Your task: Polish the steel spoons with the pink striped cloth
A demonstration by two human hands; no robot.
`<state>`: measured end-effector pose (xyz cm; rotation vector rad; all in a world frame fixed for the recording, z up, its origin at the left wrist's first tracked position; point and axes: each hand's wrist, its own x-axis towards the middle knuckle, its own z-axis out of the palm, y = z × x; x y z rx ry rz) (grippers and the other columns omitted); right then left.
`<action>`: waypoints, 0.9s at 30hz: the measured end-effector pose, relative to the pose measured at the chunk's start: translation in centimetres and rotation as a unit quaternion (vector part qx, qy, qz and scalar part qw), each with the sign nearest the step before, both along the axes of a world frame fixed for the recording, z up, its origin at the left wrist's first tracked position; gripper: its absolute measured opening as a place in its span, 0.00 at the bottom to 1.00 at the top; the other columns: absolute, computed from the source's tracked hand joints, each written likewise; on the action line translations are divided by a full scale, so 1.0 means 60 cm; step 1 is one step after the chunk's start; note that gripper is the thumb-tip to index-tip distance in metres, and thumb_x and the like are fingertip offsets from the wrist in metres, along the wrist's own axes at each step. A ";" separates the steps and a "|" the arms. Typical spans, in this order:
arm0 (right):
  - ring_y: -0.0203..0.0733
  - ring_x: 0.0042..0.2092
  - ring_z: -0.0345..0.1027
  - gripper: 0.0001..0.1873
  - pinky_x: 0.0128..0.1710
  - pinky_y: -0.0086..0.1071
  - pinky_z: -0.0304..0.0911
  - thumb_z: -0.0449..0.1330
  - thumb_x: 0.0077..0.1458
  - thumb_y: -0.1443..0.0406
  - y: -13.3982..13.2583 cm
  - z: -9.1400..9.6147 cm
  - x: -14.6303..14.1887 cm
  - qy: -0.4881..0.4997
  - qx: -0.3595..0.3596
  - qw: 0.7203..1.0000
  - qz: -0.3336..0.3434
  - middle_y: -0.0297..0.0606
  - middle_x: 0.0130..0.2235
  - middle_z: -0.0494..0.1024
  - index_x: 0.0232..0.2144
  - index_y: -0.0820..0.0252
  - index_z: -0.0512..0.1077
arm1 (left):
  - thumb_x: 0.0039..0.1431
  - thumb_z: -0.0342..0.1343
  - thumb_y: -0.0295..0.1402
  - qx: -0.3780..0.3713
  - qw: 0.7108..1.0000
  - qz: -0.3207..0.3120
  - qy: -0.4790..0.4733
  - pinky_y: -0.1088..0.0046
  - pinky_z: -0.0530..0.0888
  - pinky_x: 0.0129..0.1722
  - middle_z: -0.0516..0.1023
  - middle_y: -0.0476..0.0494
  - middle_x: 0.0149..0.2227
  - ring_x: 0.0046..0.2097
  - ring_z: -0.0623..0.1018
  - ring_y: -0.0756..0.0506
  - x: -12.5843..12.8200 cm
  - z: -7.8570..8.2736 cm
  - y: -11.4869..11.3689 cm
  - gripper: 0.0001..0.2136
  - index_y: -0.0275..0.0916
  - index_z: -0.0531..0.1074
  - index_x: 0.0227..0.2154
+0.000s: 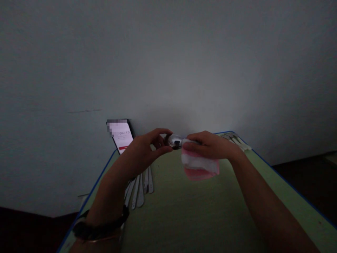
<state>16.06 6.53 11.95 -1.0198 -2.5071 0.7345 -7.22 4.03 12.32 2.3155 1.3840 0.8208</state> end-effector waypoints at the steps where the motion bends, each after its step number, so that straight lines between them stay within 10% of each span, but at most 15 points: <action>1: 0.29 0.24 0.54 0.21 0.23 0.25 0.44 0.46 0.59 0.51 -0.001 0.000 -0.002 0.005 -0.004 1.000 0.009 0.31 0.24 0.65 0.29 0.63 0.65 | 0.53 0.56 0.40 -0.001 1.000 -0.007 -0.004 0.74 0.71 0.33 0.77 0.48 0.32 0.33 0.76 0.49 0.002 0.001 -0.001 0.19 0.42 0.67 0.48; 27: 0.29 0.26 0.57 0.20 0.26 0.25 0.46 0.45 0.60 0.53 -0.007 -0.001 -0.017 0.063 0.069 0.995 -0.025 0.31 0.25 0.66 0.29 0.63 0.65 | 0.57 0.52 0.39 -0.023 0.996 -0.020 -0.082 0.74 0.72 0.26 0.75 0.48 0.30 0.26 0.75 0.50 0.027 0.003 -0.012 0.17 0.39 0.59 0.46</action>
